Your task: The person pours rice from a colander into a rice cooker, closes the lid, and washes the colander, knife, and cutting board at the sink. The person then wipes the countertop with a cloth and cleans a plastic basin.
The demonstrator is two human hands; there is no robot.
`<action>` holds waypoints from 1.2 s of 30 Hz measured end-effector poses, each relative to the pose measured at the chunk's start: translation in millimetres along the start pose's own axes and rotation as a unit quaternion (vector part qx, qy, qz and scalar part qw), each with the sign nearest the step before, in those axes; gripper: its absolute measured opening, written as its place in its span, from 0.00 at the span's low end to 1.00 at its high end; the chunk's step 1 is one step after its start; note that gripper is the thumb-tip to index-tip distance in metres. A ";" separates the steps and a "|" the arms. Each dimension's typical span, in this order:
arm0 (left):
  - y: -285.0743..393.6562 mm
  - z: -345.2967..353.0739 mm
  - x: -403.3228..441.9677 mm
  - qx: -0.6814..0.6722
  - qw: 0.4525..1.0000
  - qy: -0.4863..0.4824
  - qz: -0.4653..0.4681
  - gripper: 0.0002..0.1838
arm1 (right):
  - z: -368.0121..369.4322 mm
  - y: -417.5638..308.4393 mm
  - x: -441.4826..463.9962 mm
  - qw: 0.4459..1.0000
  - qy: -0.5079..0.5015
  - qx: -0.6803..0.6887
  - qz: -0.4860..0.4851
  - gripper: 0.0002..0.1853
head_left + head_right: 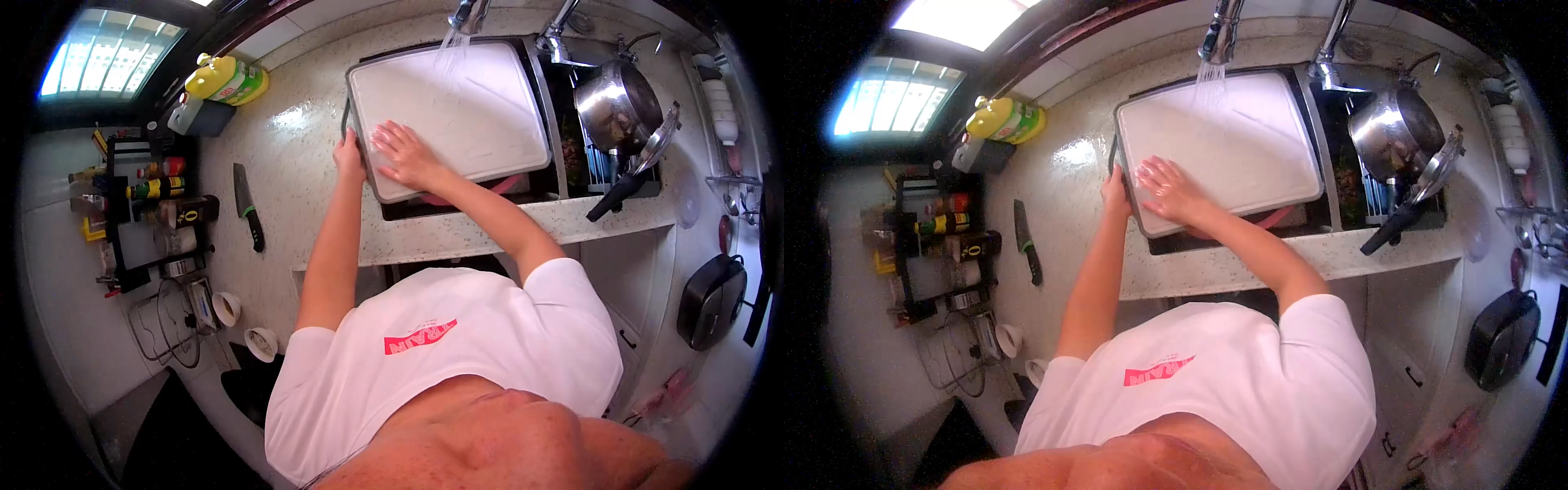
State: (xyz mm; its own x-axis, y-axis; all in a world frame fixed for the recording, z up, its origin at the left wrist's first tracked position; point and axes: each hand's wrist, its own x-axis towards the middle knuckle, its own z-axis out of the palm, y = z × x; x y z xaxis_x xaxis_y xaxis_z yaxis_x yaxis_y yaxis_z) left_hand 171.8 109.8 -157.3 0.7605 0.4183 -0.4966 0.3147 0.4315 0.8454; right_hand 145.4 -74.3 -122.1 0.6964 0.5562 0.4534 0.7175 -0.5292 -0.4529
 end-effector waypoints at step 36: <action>187.8 54.4 -229.7 0.002 0.979 -0.094 0.181 0.11 | -151.4 180.1 -54.8 0.768 0.051 0.404 0.494 0.22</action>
State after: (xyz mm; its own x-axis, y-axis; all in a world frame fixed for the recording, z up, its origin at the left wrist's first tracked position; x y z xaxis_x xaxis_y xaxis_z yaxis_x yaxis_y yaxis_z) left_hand 87.0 51.3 126.2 0.9133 0.3894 -0.1196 0.0069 0.2789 0.9603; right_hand 238.3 -297.1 -112.3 0.9228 0.0637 -0.3799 -0.3759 -0.0663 -0.9243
